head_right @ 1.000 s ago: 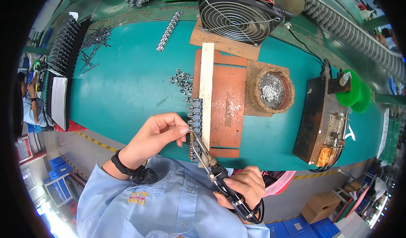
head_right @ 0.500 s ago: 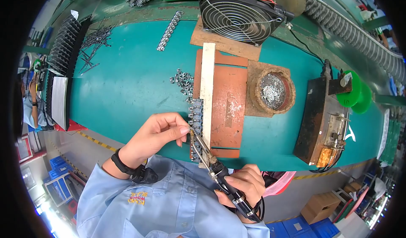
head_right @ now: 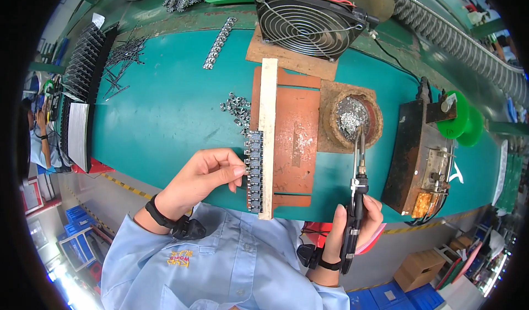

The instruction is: The person picks up small metal components by hand and places them onto a circuit board strip, then uses a soldering iron to melt solder onto the connection points. This process is repeated for each component on the strip before the person sets the completed board aside.

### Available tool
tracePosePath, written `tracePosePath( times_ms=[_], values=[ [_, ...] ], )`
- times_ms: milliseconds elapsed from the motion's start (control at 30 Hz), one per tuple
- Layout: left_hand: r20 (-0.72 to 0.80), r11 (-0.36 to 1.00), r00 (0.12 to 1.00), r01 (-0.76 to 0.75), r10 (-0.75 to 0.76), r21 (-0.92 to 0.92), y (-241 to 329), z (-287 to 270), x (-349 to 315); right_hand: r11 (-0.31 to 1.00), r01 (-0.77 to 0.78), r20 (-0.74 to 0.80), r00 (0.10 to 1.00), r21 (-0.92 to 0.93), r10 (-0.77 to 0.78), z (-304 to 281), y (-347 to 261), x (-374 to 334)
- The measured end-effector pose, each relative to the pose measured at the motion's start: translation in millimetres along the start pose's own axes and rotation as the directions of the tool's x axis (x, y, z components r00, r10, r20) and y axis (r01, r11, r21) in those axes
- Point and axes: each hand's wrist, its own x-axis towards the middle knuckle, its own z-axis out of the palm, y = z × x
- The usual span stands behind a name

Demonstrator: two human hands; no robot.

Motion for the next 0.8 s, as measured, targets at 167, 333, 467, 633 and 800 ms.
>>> tracePosePath(
  times_ms=[167,333,467,633,800],
  values=[
    [-0.016,1.000,1.000,0.010,-0.010,-0.004,2,3,1,0.967,0.024,-0.016,1.000,0.253,-0.021,14,-12,-5],
    [-0.032,1.000,0.999,0.018,-0.018,0.001,5,4,0,0.976,0.097,0.015,0.995,0.194,-0.102,19,-5,-4],
    [-0.030,1.000,1.000,0.002,-0.002,0.002,3,4,-1,0.967,0.074,-0.007,0.997,0.242,-0.074,18,-3,-5],
    [-0.008,0.999,1.000,-0.029,0.029,0.026,-1,-1,1,0.963,0.075,-0.017,0.997,0.258,-0.073,18,-2,-6],
    [-0.207,0.686,0.843,-0.236,0.497,0.688,21,-24,11,0.955,0.072,-0.008,0.997,0.287,-0.073,15,1,-7]
  ],
)
